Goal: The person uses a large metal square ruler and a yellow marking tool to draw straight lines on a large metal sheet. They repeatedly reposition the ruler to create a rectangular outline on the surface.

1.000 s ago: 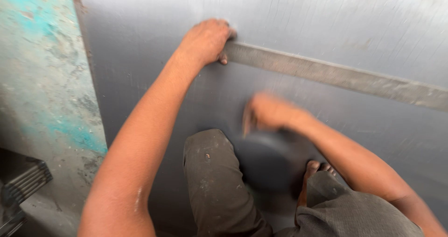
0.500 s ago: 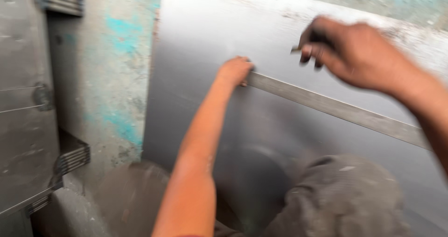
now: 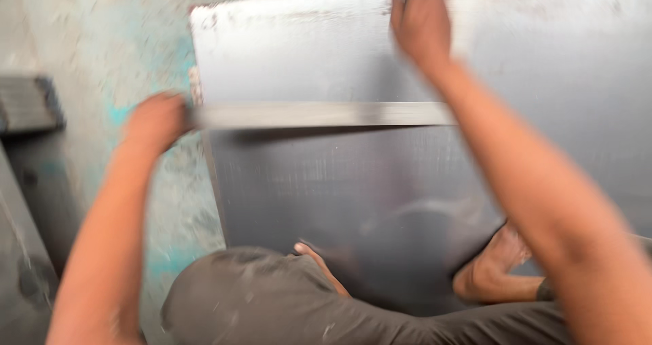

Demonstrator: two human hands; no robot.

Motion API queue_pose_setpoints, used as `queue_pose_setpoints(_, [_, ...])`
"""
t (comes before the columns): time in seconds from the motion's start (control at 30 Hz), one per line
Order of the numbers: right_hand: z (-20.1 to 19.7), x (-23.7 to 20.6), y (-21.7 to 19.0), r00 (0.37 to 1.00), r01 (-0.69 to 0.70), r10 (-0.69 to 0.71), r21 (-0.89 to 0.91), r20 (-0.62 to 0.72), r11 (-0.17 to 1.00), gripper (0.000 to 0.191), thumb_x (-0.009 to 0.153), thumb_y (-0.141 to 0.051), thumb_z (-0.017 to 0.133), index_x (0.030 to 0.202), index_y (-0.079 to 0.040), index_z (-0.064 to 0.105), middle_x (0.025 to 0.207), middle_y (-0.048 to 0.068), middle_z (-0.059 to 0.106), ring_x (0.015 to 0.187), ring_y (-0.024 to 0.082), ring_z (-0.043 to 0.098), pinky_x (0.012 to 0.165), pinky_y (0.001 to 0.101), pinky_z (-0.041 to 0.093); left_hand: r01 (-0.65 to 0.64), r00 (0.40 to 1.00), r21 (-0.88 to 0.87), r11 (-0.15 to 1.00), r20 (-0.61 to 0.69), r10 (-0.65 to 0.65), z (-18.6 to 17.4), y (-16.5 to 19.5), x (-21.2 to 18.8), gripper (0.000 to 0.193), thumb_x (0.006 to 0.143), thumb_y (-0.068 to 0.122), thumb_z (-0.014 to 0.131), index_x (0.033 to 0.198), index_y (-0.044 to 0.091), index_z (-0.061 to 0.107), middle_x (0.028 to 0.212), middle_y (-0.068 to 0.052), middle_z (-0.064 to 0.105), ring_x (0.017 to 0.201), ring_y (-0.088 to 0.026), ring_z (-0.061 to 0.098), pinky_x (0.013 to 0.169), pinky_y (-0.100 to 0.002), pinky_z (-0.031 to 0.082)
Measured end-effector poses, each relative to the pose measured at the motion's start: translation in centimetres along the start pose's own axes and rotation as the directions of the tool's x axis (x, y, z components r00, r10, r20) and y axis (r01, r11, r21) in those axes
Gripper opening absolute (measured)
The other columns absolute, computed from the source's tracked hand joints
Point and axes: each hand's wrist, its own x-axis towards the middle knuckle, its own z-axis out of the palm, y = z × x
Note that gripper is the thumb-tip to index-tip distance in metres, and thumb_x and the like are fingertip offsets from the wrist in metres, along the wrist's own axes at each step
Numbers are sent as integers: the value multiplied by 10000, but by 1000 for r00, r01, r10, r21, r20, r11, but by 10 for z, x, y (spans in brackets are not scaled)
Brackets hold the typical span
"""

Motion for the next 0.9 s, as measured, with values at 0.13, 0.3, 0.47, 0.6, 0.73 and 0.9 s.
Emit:
queue_pose_setpoints(0.13, [30, -149, -43, 946, -297, 298, -24, 131, 954, 330, 1050, -143, 561, 1345, 3, 574, 1209, 208, 686, 1104, 440, 633, 991, 554, 482, 175, 981, 136, 975, 56, -184, 19, -85, -45, 712, 718, 654, 785, 1251, 187, 723, 1164, -123, 694, 1165, -354, 602, 943, -505, 504])
queue_pose_setpoints(0.3, [69, -240, -98, 922, -312, 339, -159, 187, 937, 125, 1003, -136, 566, 1070, -34, 590, 1538, 275, 485, 1435, 448, 431, 1194, 575, 298, 80, 993, 43, 996, 87, -84, 73, -107, -36, 726, 739, 674, 770, 1247, 157, 738, 1239, -122, 693, 1203, -337, 622, 980, -486, 519])
queue_pose_setpoints(0.47, [88, -242, -115, 870, -448, 463, -119, 170, 886, 96, 1048, -106, 524, 1038, -18, 563, 1639, 264, 335, 1547, 442, 260, 1267, 598, 153, 171, 962, -112, 979, 234, -142, 115, -115, -7, 787, 684, 644, 817, 1247, 102, 728, 1220, -147, 731, 1131, -362, 668, 891, -502, 567])
queue_pose_setpoints(0.6, [92, -250, -109, 872, -457, 471, -122, 135, 881, 93, 1054, -98, 526, 1044, -12, 561, 1644, 259, 328, 1561, 435, 240, 1279, 595, 146, 96, 987, -144, 985, 139, -76, 129, -117, 13, 787, 690, 606, 870, 1229, 45, 749, 1187, -217, 746, 1106, -395, 691, 934, -492, 579])
queue_pose_setpoints(0.73, [97, -257, -101, 876, -440, 461, -154, 145, 885, 71, 1041, -77, 531, 1054, -21, 573, 1651, 252, 331, 1563, 423, 236, 1284, 590, 153, 169, 974, -246, 954, 188, -124, 133, -119, 24, 832, 623, 542, 920, 1243, 16, 746, 1161, -233, 750, 1059, -402, 708, 889, -503, 581])
queue_pose_setpoints(0.9, [101, -256, -100, 888, -435, 447, -124, 105, 892, 67, 1037, -77, 547, 1053, -28, 591, 1650, 232, 340, 1568, 399, 245, 1293, 580, 157, 176, 961, -193, 965, 247, -126, 140, -129, 33, 804, 604, 549, 933, 1204, 38, 775, 1124, -210, 765, 1052, -392, 719, 907, -490, 584])
